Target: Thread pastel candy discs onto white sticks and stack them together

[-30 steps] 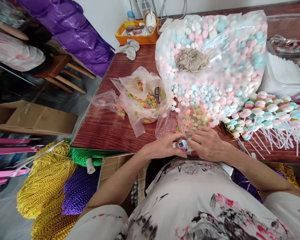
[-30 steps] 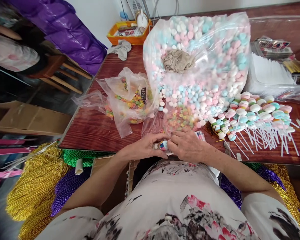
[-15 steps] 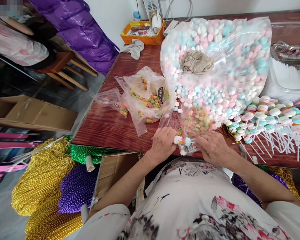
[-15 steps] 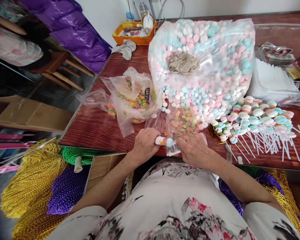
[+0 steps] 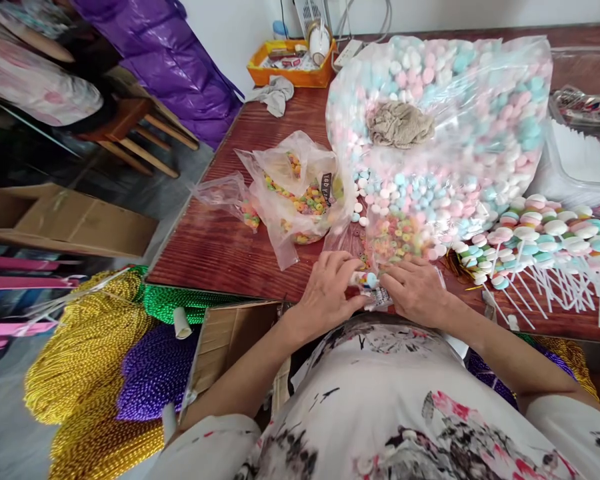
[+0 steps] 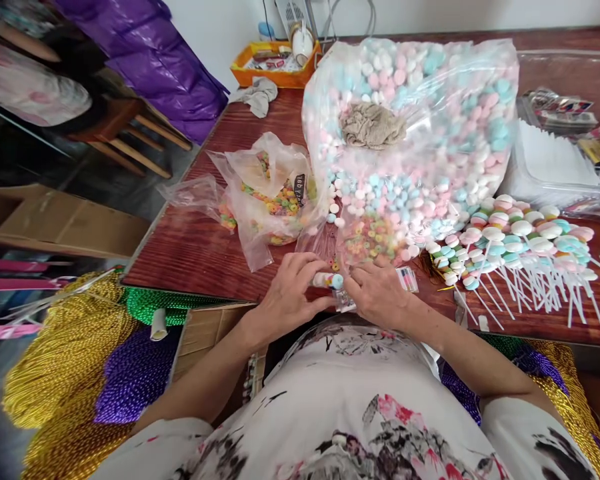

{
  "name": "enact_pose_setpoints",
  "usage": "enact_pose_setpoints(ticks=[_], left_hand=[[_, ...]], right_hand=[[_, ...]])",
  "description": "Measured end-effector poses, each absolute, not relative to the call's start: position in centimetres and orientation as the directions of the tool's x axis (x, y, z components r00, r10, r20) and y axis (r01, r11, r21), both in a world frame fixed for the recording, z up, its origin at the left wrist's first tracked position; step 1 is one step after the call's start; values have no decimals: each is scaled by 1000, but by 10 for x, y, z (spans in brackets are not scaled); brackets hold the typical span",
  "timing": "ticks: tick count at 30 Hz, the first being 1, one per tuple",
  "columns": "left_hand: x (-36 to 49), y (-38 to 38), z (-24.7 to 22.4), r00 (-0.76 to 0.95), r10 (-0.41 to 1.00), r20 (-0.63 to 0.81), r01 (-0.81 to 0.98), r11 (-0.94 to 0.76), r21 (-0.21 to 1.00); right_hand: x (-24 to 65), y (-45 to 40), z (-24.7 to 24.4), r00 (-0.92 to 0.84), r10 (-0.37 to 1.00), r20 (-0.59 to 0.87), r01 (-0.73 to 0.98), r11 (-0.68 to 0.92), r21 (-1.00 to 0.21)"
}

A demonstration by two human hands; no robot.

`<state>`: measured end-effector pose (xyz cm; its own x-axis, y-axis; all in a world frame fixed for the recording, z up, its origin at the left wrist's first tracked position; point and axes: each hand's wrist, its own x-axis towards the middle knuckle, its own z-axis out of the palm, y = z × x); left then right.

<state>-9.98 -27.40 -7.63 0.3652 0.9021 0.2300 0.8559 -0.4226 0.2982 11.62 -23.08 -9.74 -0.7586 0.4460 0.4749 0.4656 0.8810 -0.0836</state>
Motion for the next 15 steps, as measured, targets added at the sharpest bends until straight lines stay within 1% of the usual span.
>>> enact_pose_setpoints(ticks=[2, 3, 6, 7, 9, 12, 15], left_hand=[[-102, -280, -63, 324, 910, 258, 848, -400, 348], [-101, -282, -60, 307, 922, 236, 846, -378, 375], [-93, -288, -64, 279, 959, 54, 842, -271, 466], [-89, -289, -69, 260, 966, -7, 843, -224, 490], [-83, -292, -82, 209, 974, -85, 844, -136, 519], [-77, -301, -102, 146, 979, -139, 851, -53, 522], [-75, -311, -115, 109, 981, -159, 836, -4, 549]], right_hand=[[119, -230, -96, -738, 421, 527, 494, 870, -4], [119, -231, -96, -732, 406, 547, 502, 864, 30], [115, -237, -104, -718, 381, 582, 515, 854, 77], [113, -240, -109, -713, 382, 588, 517, 853, 72], [111, -248, -120, -704, 392, 591, 516, 855, 48], [113, -260, -136, -710, 426, 561, 503, 864, -18], [117, -269, -148, -718, 510, 474, 510, 849, -140]])
